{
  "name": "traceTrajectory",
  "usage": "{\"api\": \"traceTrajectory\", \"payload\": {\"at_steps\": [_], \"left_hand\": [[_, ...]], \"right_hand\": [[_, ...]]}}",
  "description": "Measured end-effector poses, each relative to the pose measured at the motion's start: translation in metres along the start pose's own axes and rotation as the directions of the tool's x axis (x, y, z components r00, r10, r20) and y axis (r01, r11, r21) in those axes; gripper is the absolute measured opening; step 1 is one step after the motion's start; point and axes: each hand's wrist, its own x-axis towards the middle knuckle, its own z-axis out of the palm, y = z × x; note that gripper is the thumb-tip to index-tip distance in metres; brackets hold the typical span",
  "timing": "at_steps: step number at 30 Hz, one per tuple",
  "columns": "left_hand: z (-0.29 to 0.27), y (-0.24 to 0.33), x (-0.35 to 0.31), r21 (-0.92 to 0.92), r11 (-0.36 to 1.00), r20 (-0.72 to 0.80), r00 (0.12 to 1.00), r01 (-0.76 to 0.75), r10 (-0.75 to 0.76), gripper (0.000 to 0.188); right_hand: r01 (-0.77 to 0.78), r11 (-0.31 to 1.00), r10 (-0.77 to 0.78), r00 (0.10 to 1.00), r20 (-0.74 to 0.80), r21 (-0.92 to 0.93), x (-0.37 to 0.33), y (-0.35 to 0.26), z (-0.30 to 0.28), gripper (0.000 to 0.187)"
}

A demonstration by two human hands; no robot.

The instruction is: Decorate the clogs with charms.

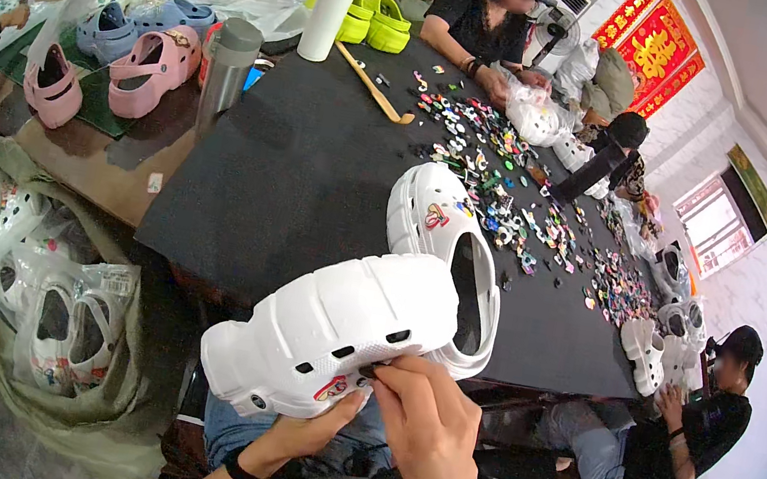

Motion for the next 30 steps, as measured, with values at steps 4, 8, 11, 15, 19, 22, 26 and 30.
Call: {"api": "traceTrajectory", "payload": {"at_steps": [4,8,11,15,19,22,26,30], "left_hand": [[-0.005,-0.002,0.001,-0.045,0.999,0.028,1.000,0.003,-0.001,0.027],[-0.005,-0.008,0.001,0.002,0.999,0.064,0.997,-0.039,0.039,0.029],[-0.005,-0.007,0.001,0.002,1.000,0.051,0.999,-0.008,0.008,0.029],[-0.005,-0.010,0.000,-0.030,1.000,0.028,1.000,-0.009,0.010,0.030],[-0.005,-0.005,0.001,-0.112,0.993,0.009,0.999,0.044,-0.044,0.027],[-0.007,-0.002,0.000,-0.112,0.993,-0.010,0.999,0.030,-0.031,0.025],[-0.010,0.003,-0.001,-0.036,0.999,-0.014,1.000,0.000,-0.001,0.026],[-0.007,0.004,-0.001,-0.180,0.983,-0.015,1.000,0.023,-0.027,0.028]], "right_hand": [[-0.068,0.998,0.068,0.997,0.023,0.001,-0.005,-0.002,0.005,0.023],[-0.084,0.995,0.087,0.993,-0.078,0.045,-0.010,0.002,0.012,0.022],[-0.126,0.991,0.130,0.989,-0.073,0.052,-0.009,-0.002,0.008,0.021],[-0.190,0.981,0.191,0.981,-0.029,0.042,-0.003,-0.004,0.006,0.020],[-0.156,0.988,0.156,0.987,0.043,-0.009,0.006,-0.007,0.003,0.017],[0.044,0.997,-0.041,0.998,0.050,-0.059,0.011,-0.008,0.004,0.019],[0.052,0.989,-0.045,0.998,0.052,-0.136,0.020,-0.023,0.003,0.021],[-0.014,0.996,0.019,0.998,0.065,-0.085,0.013,-0.015,0.004,0.020]]}}
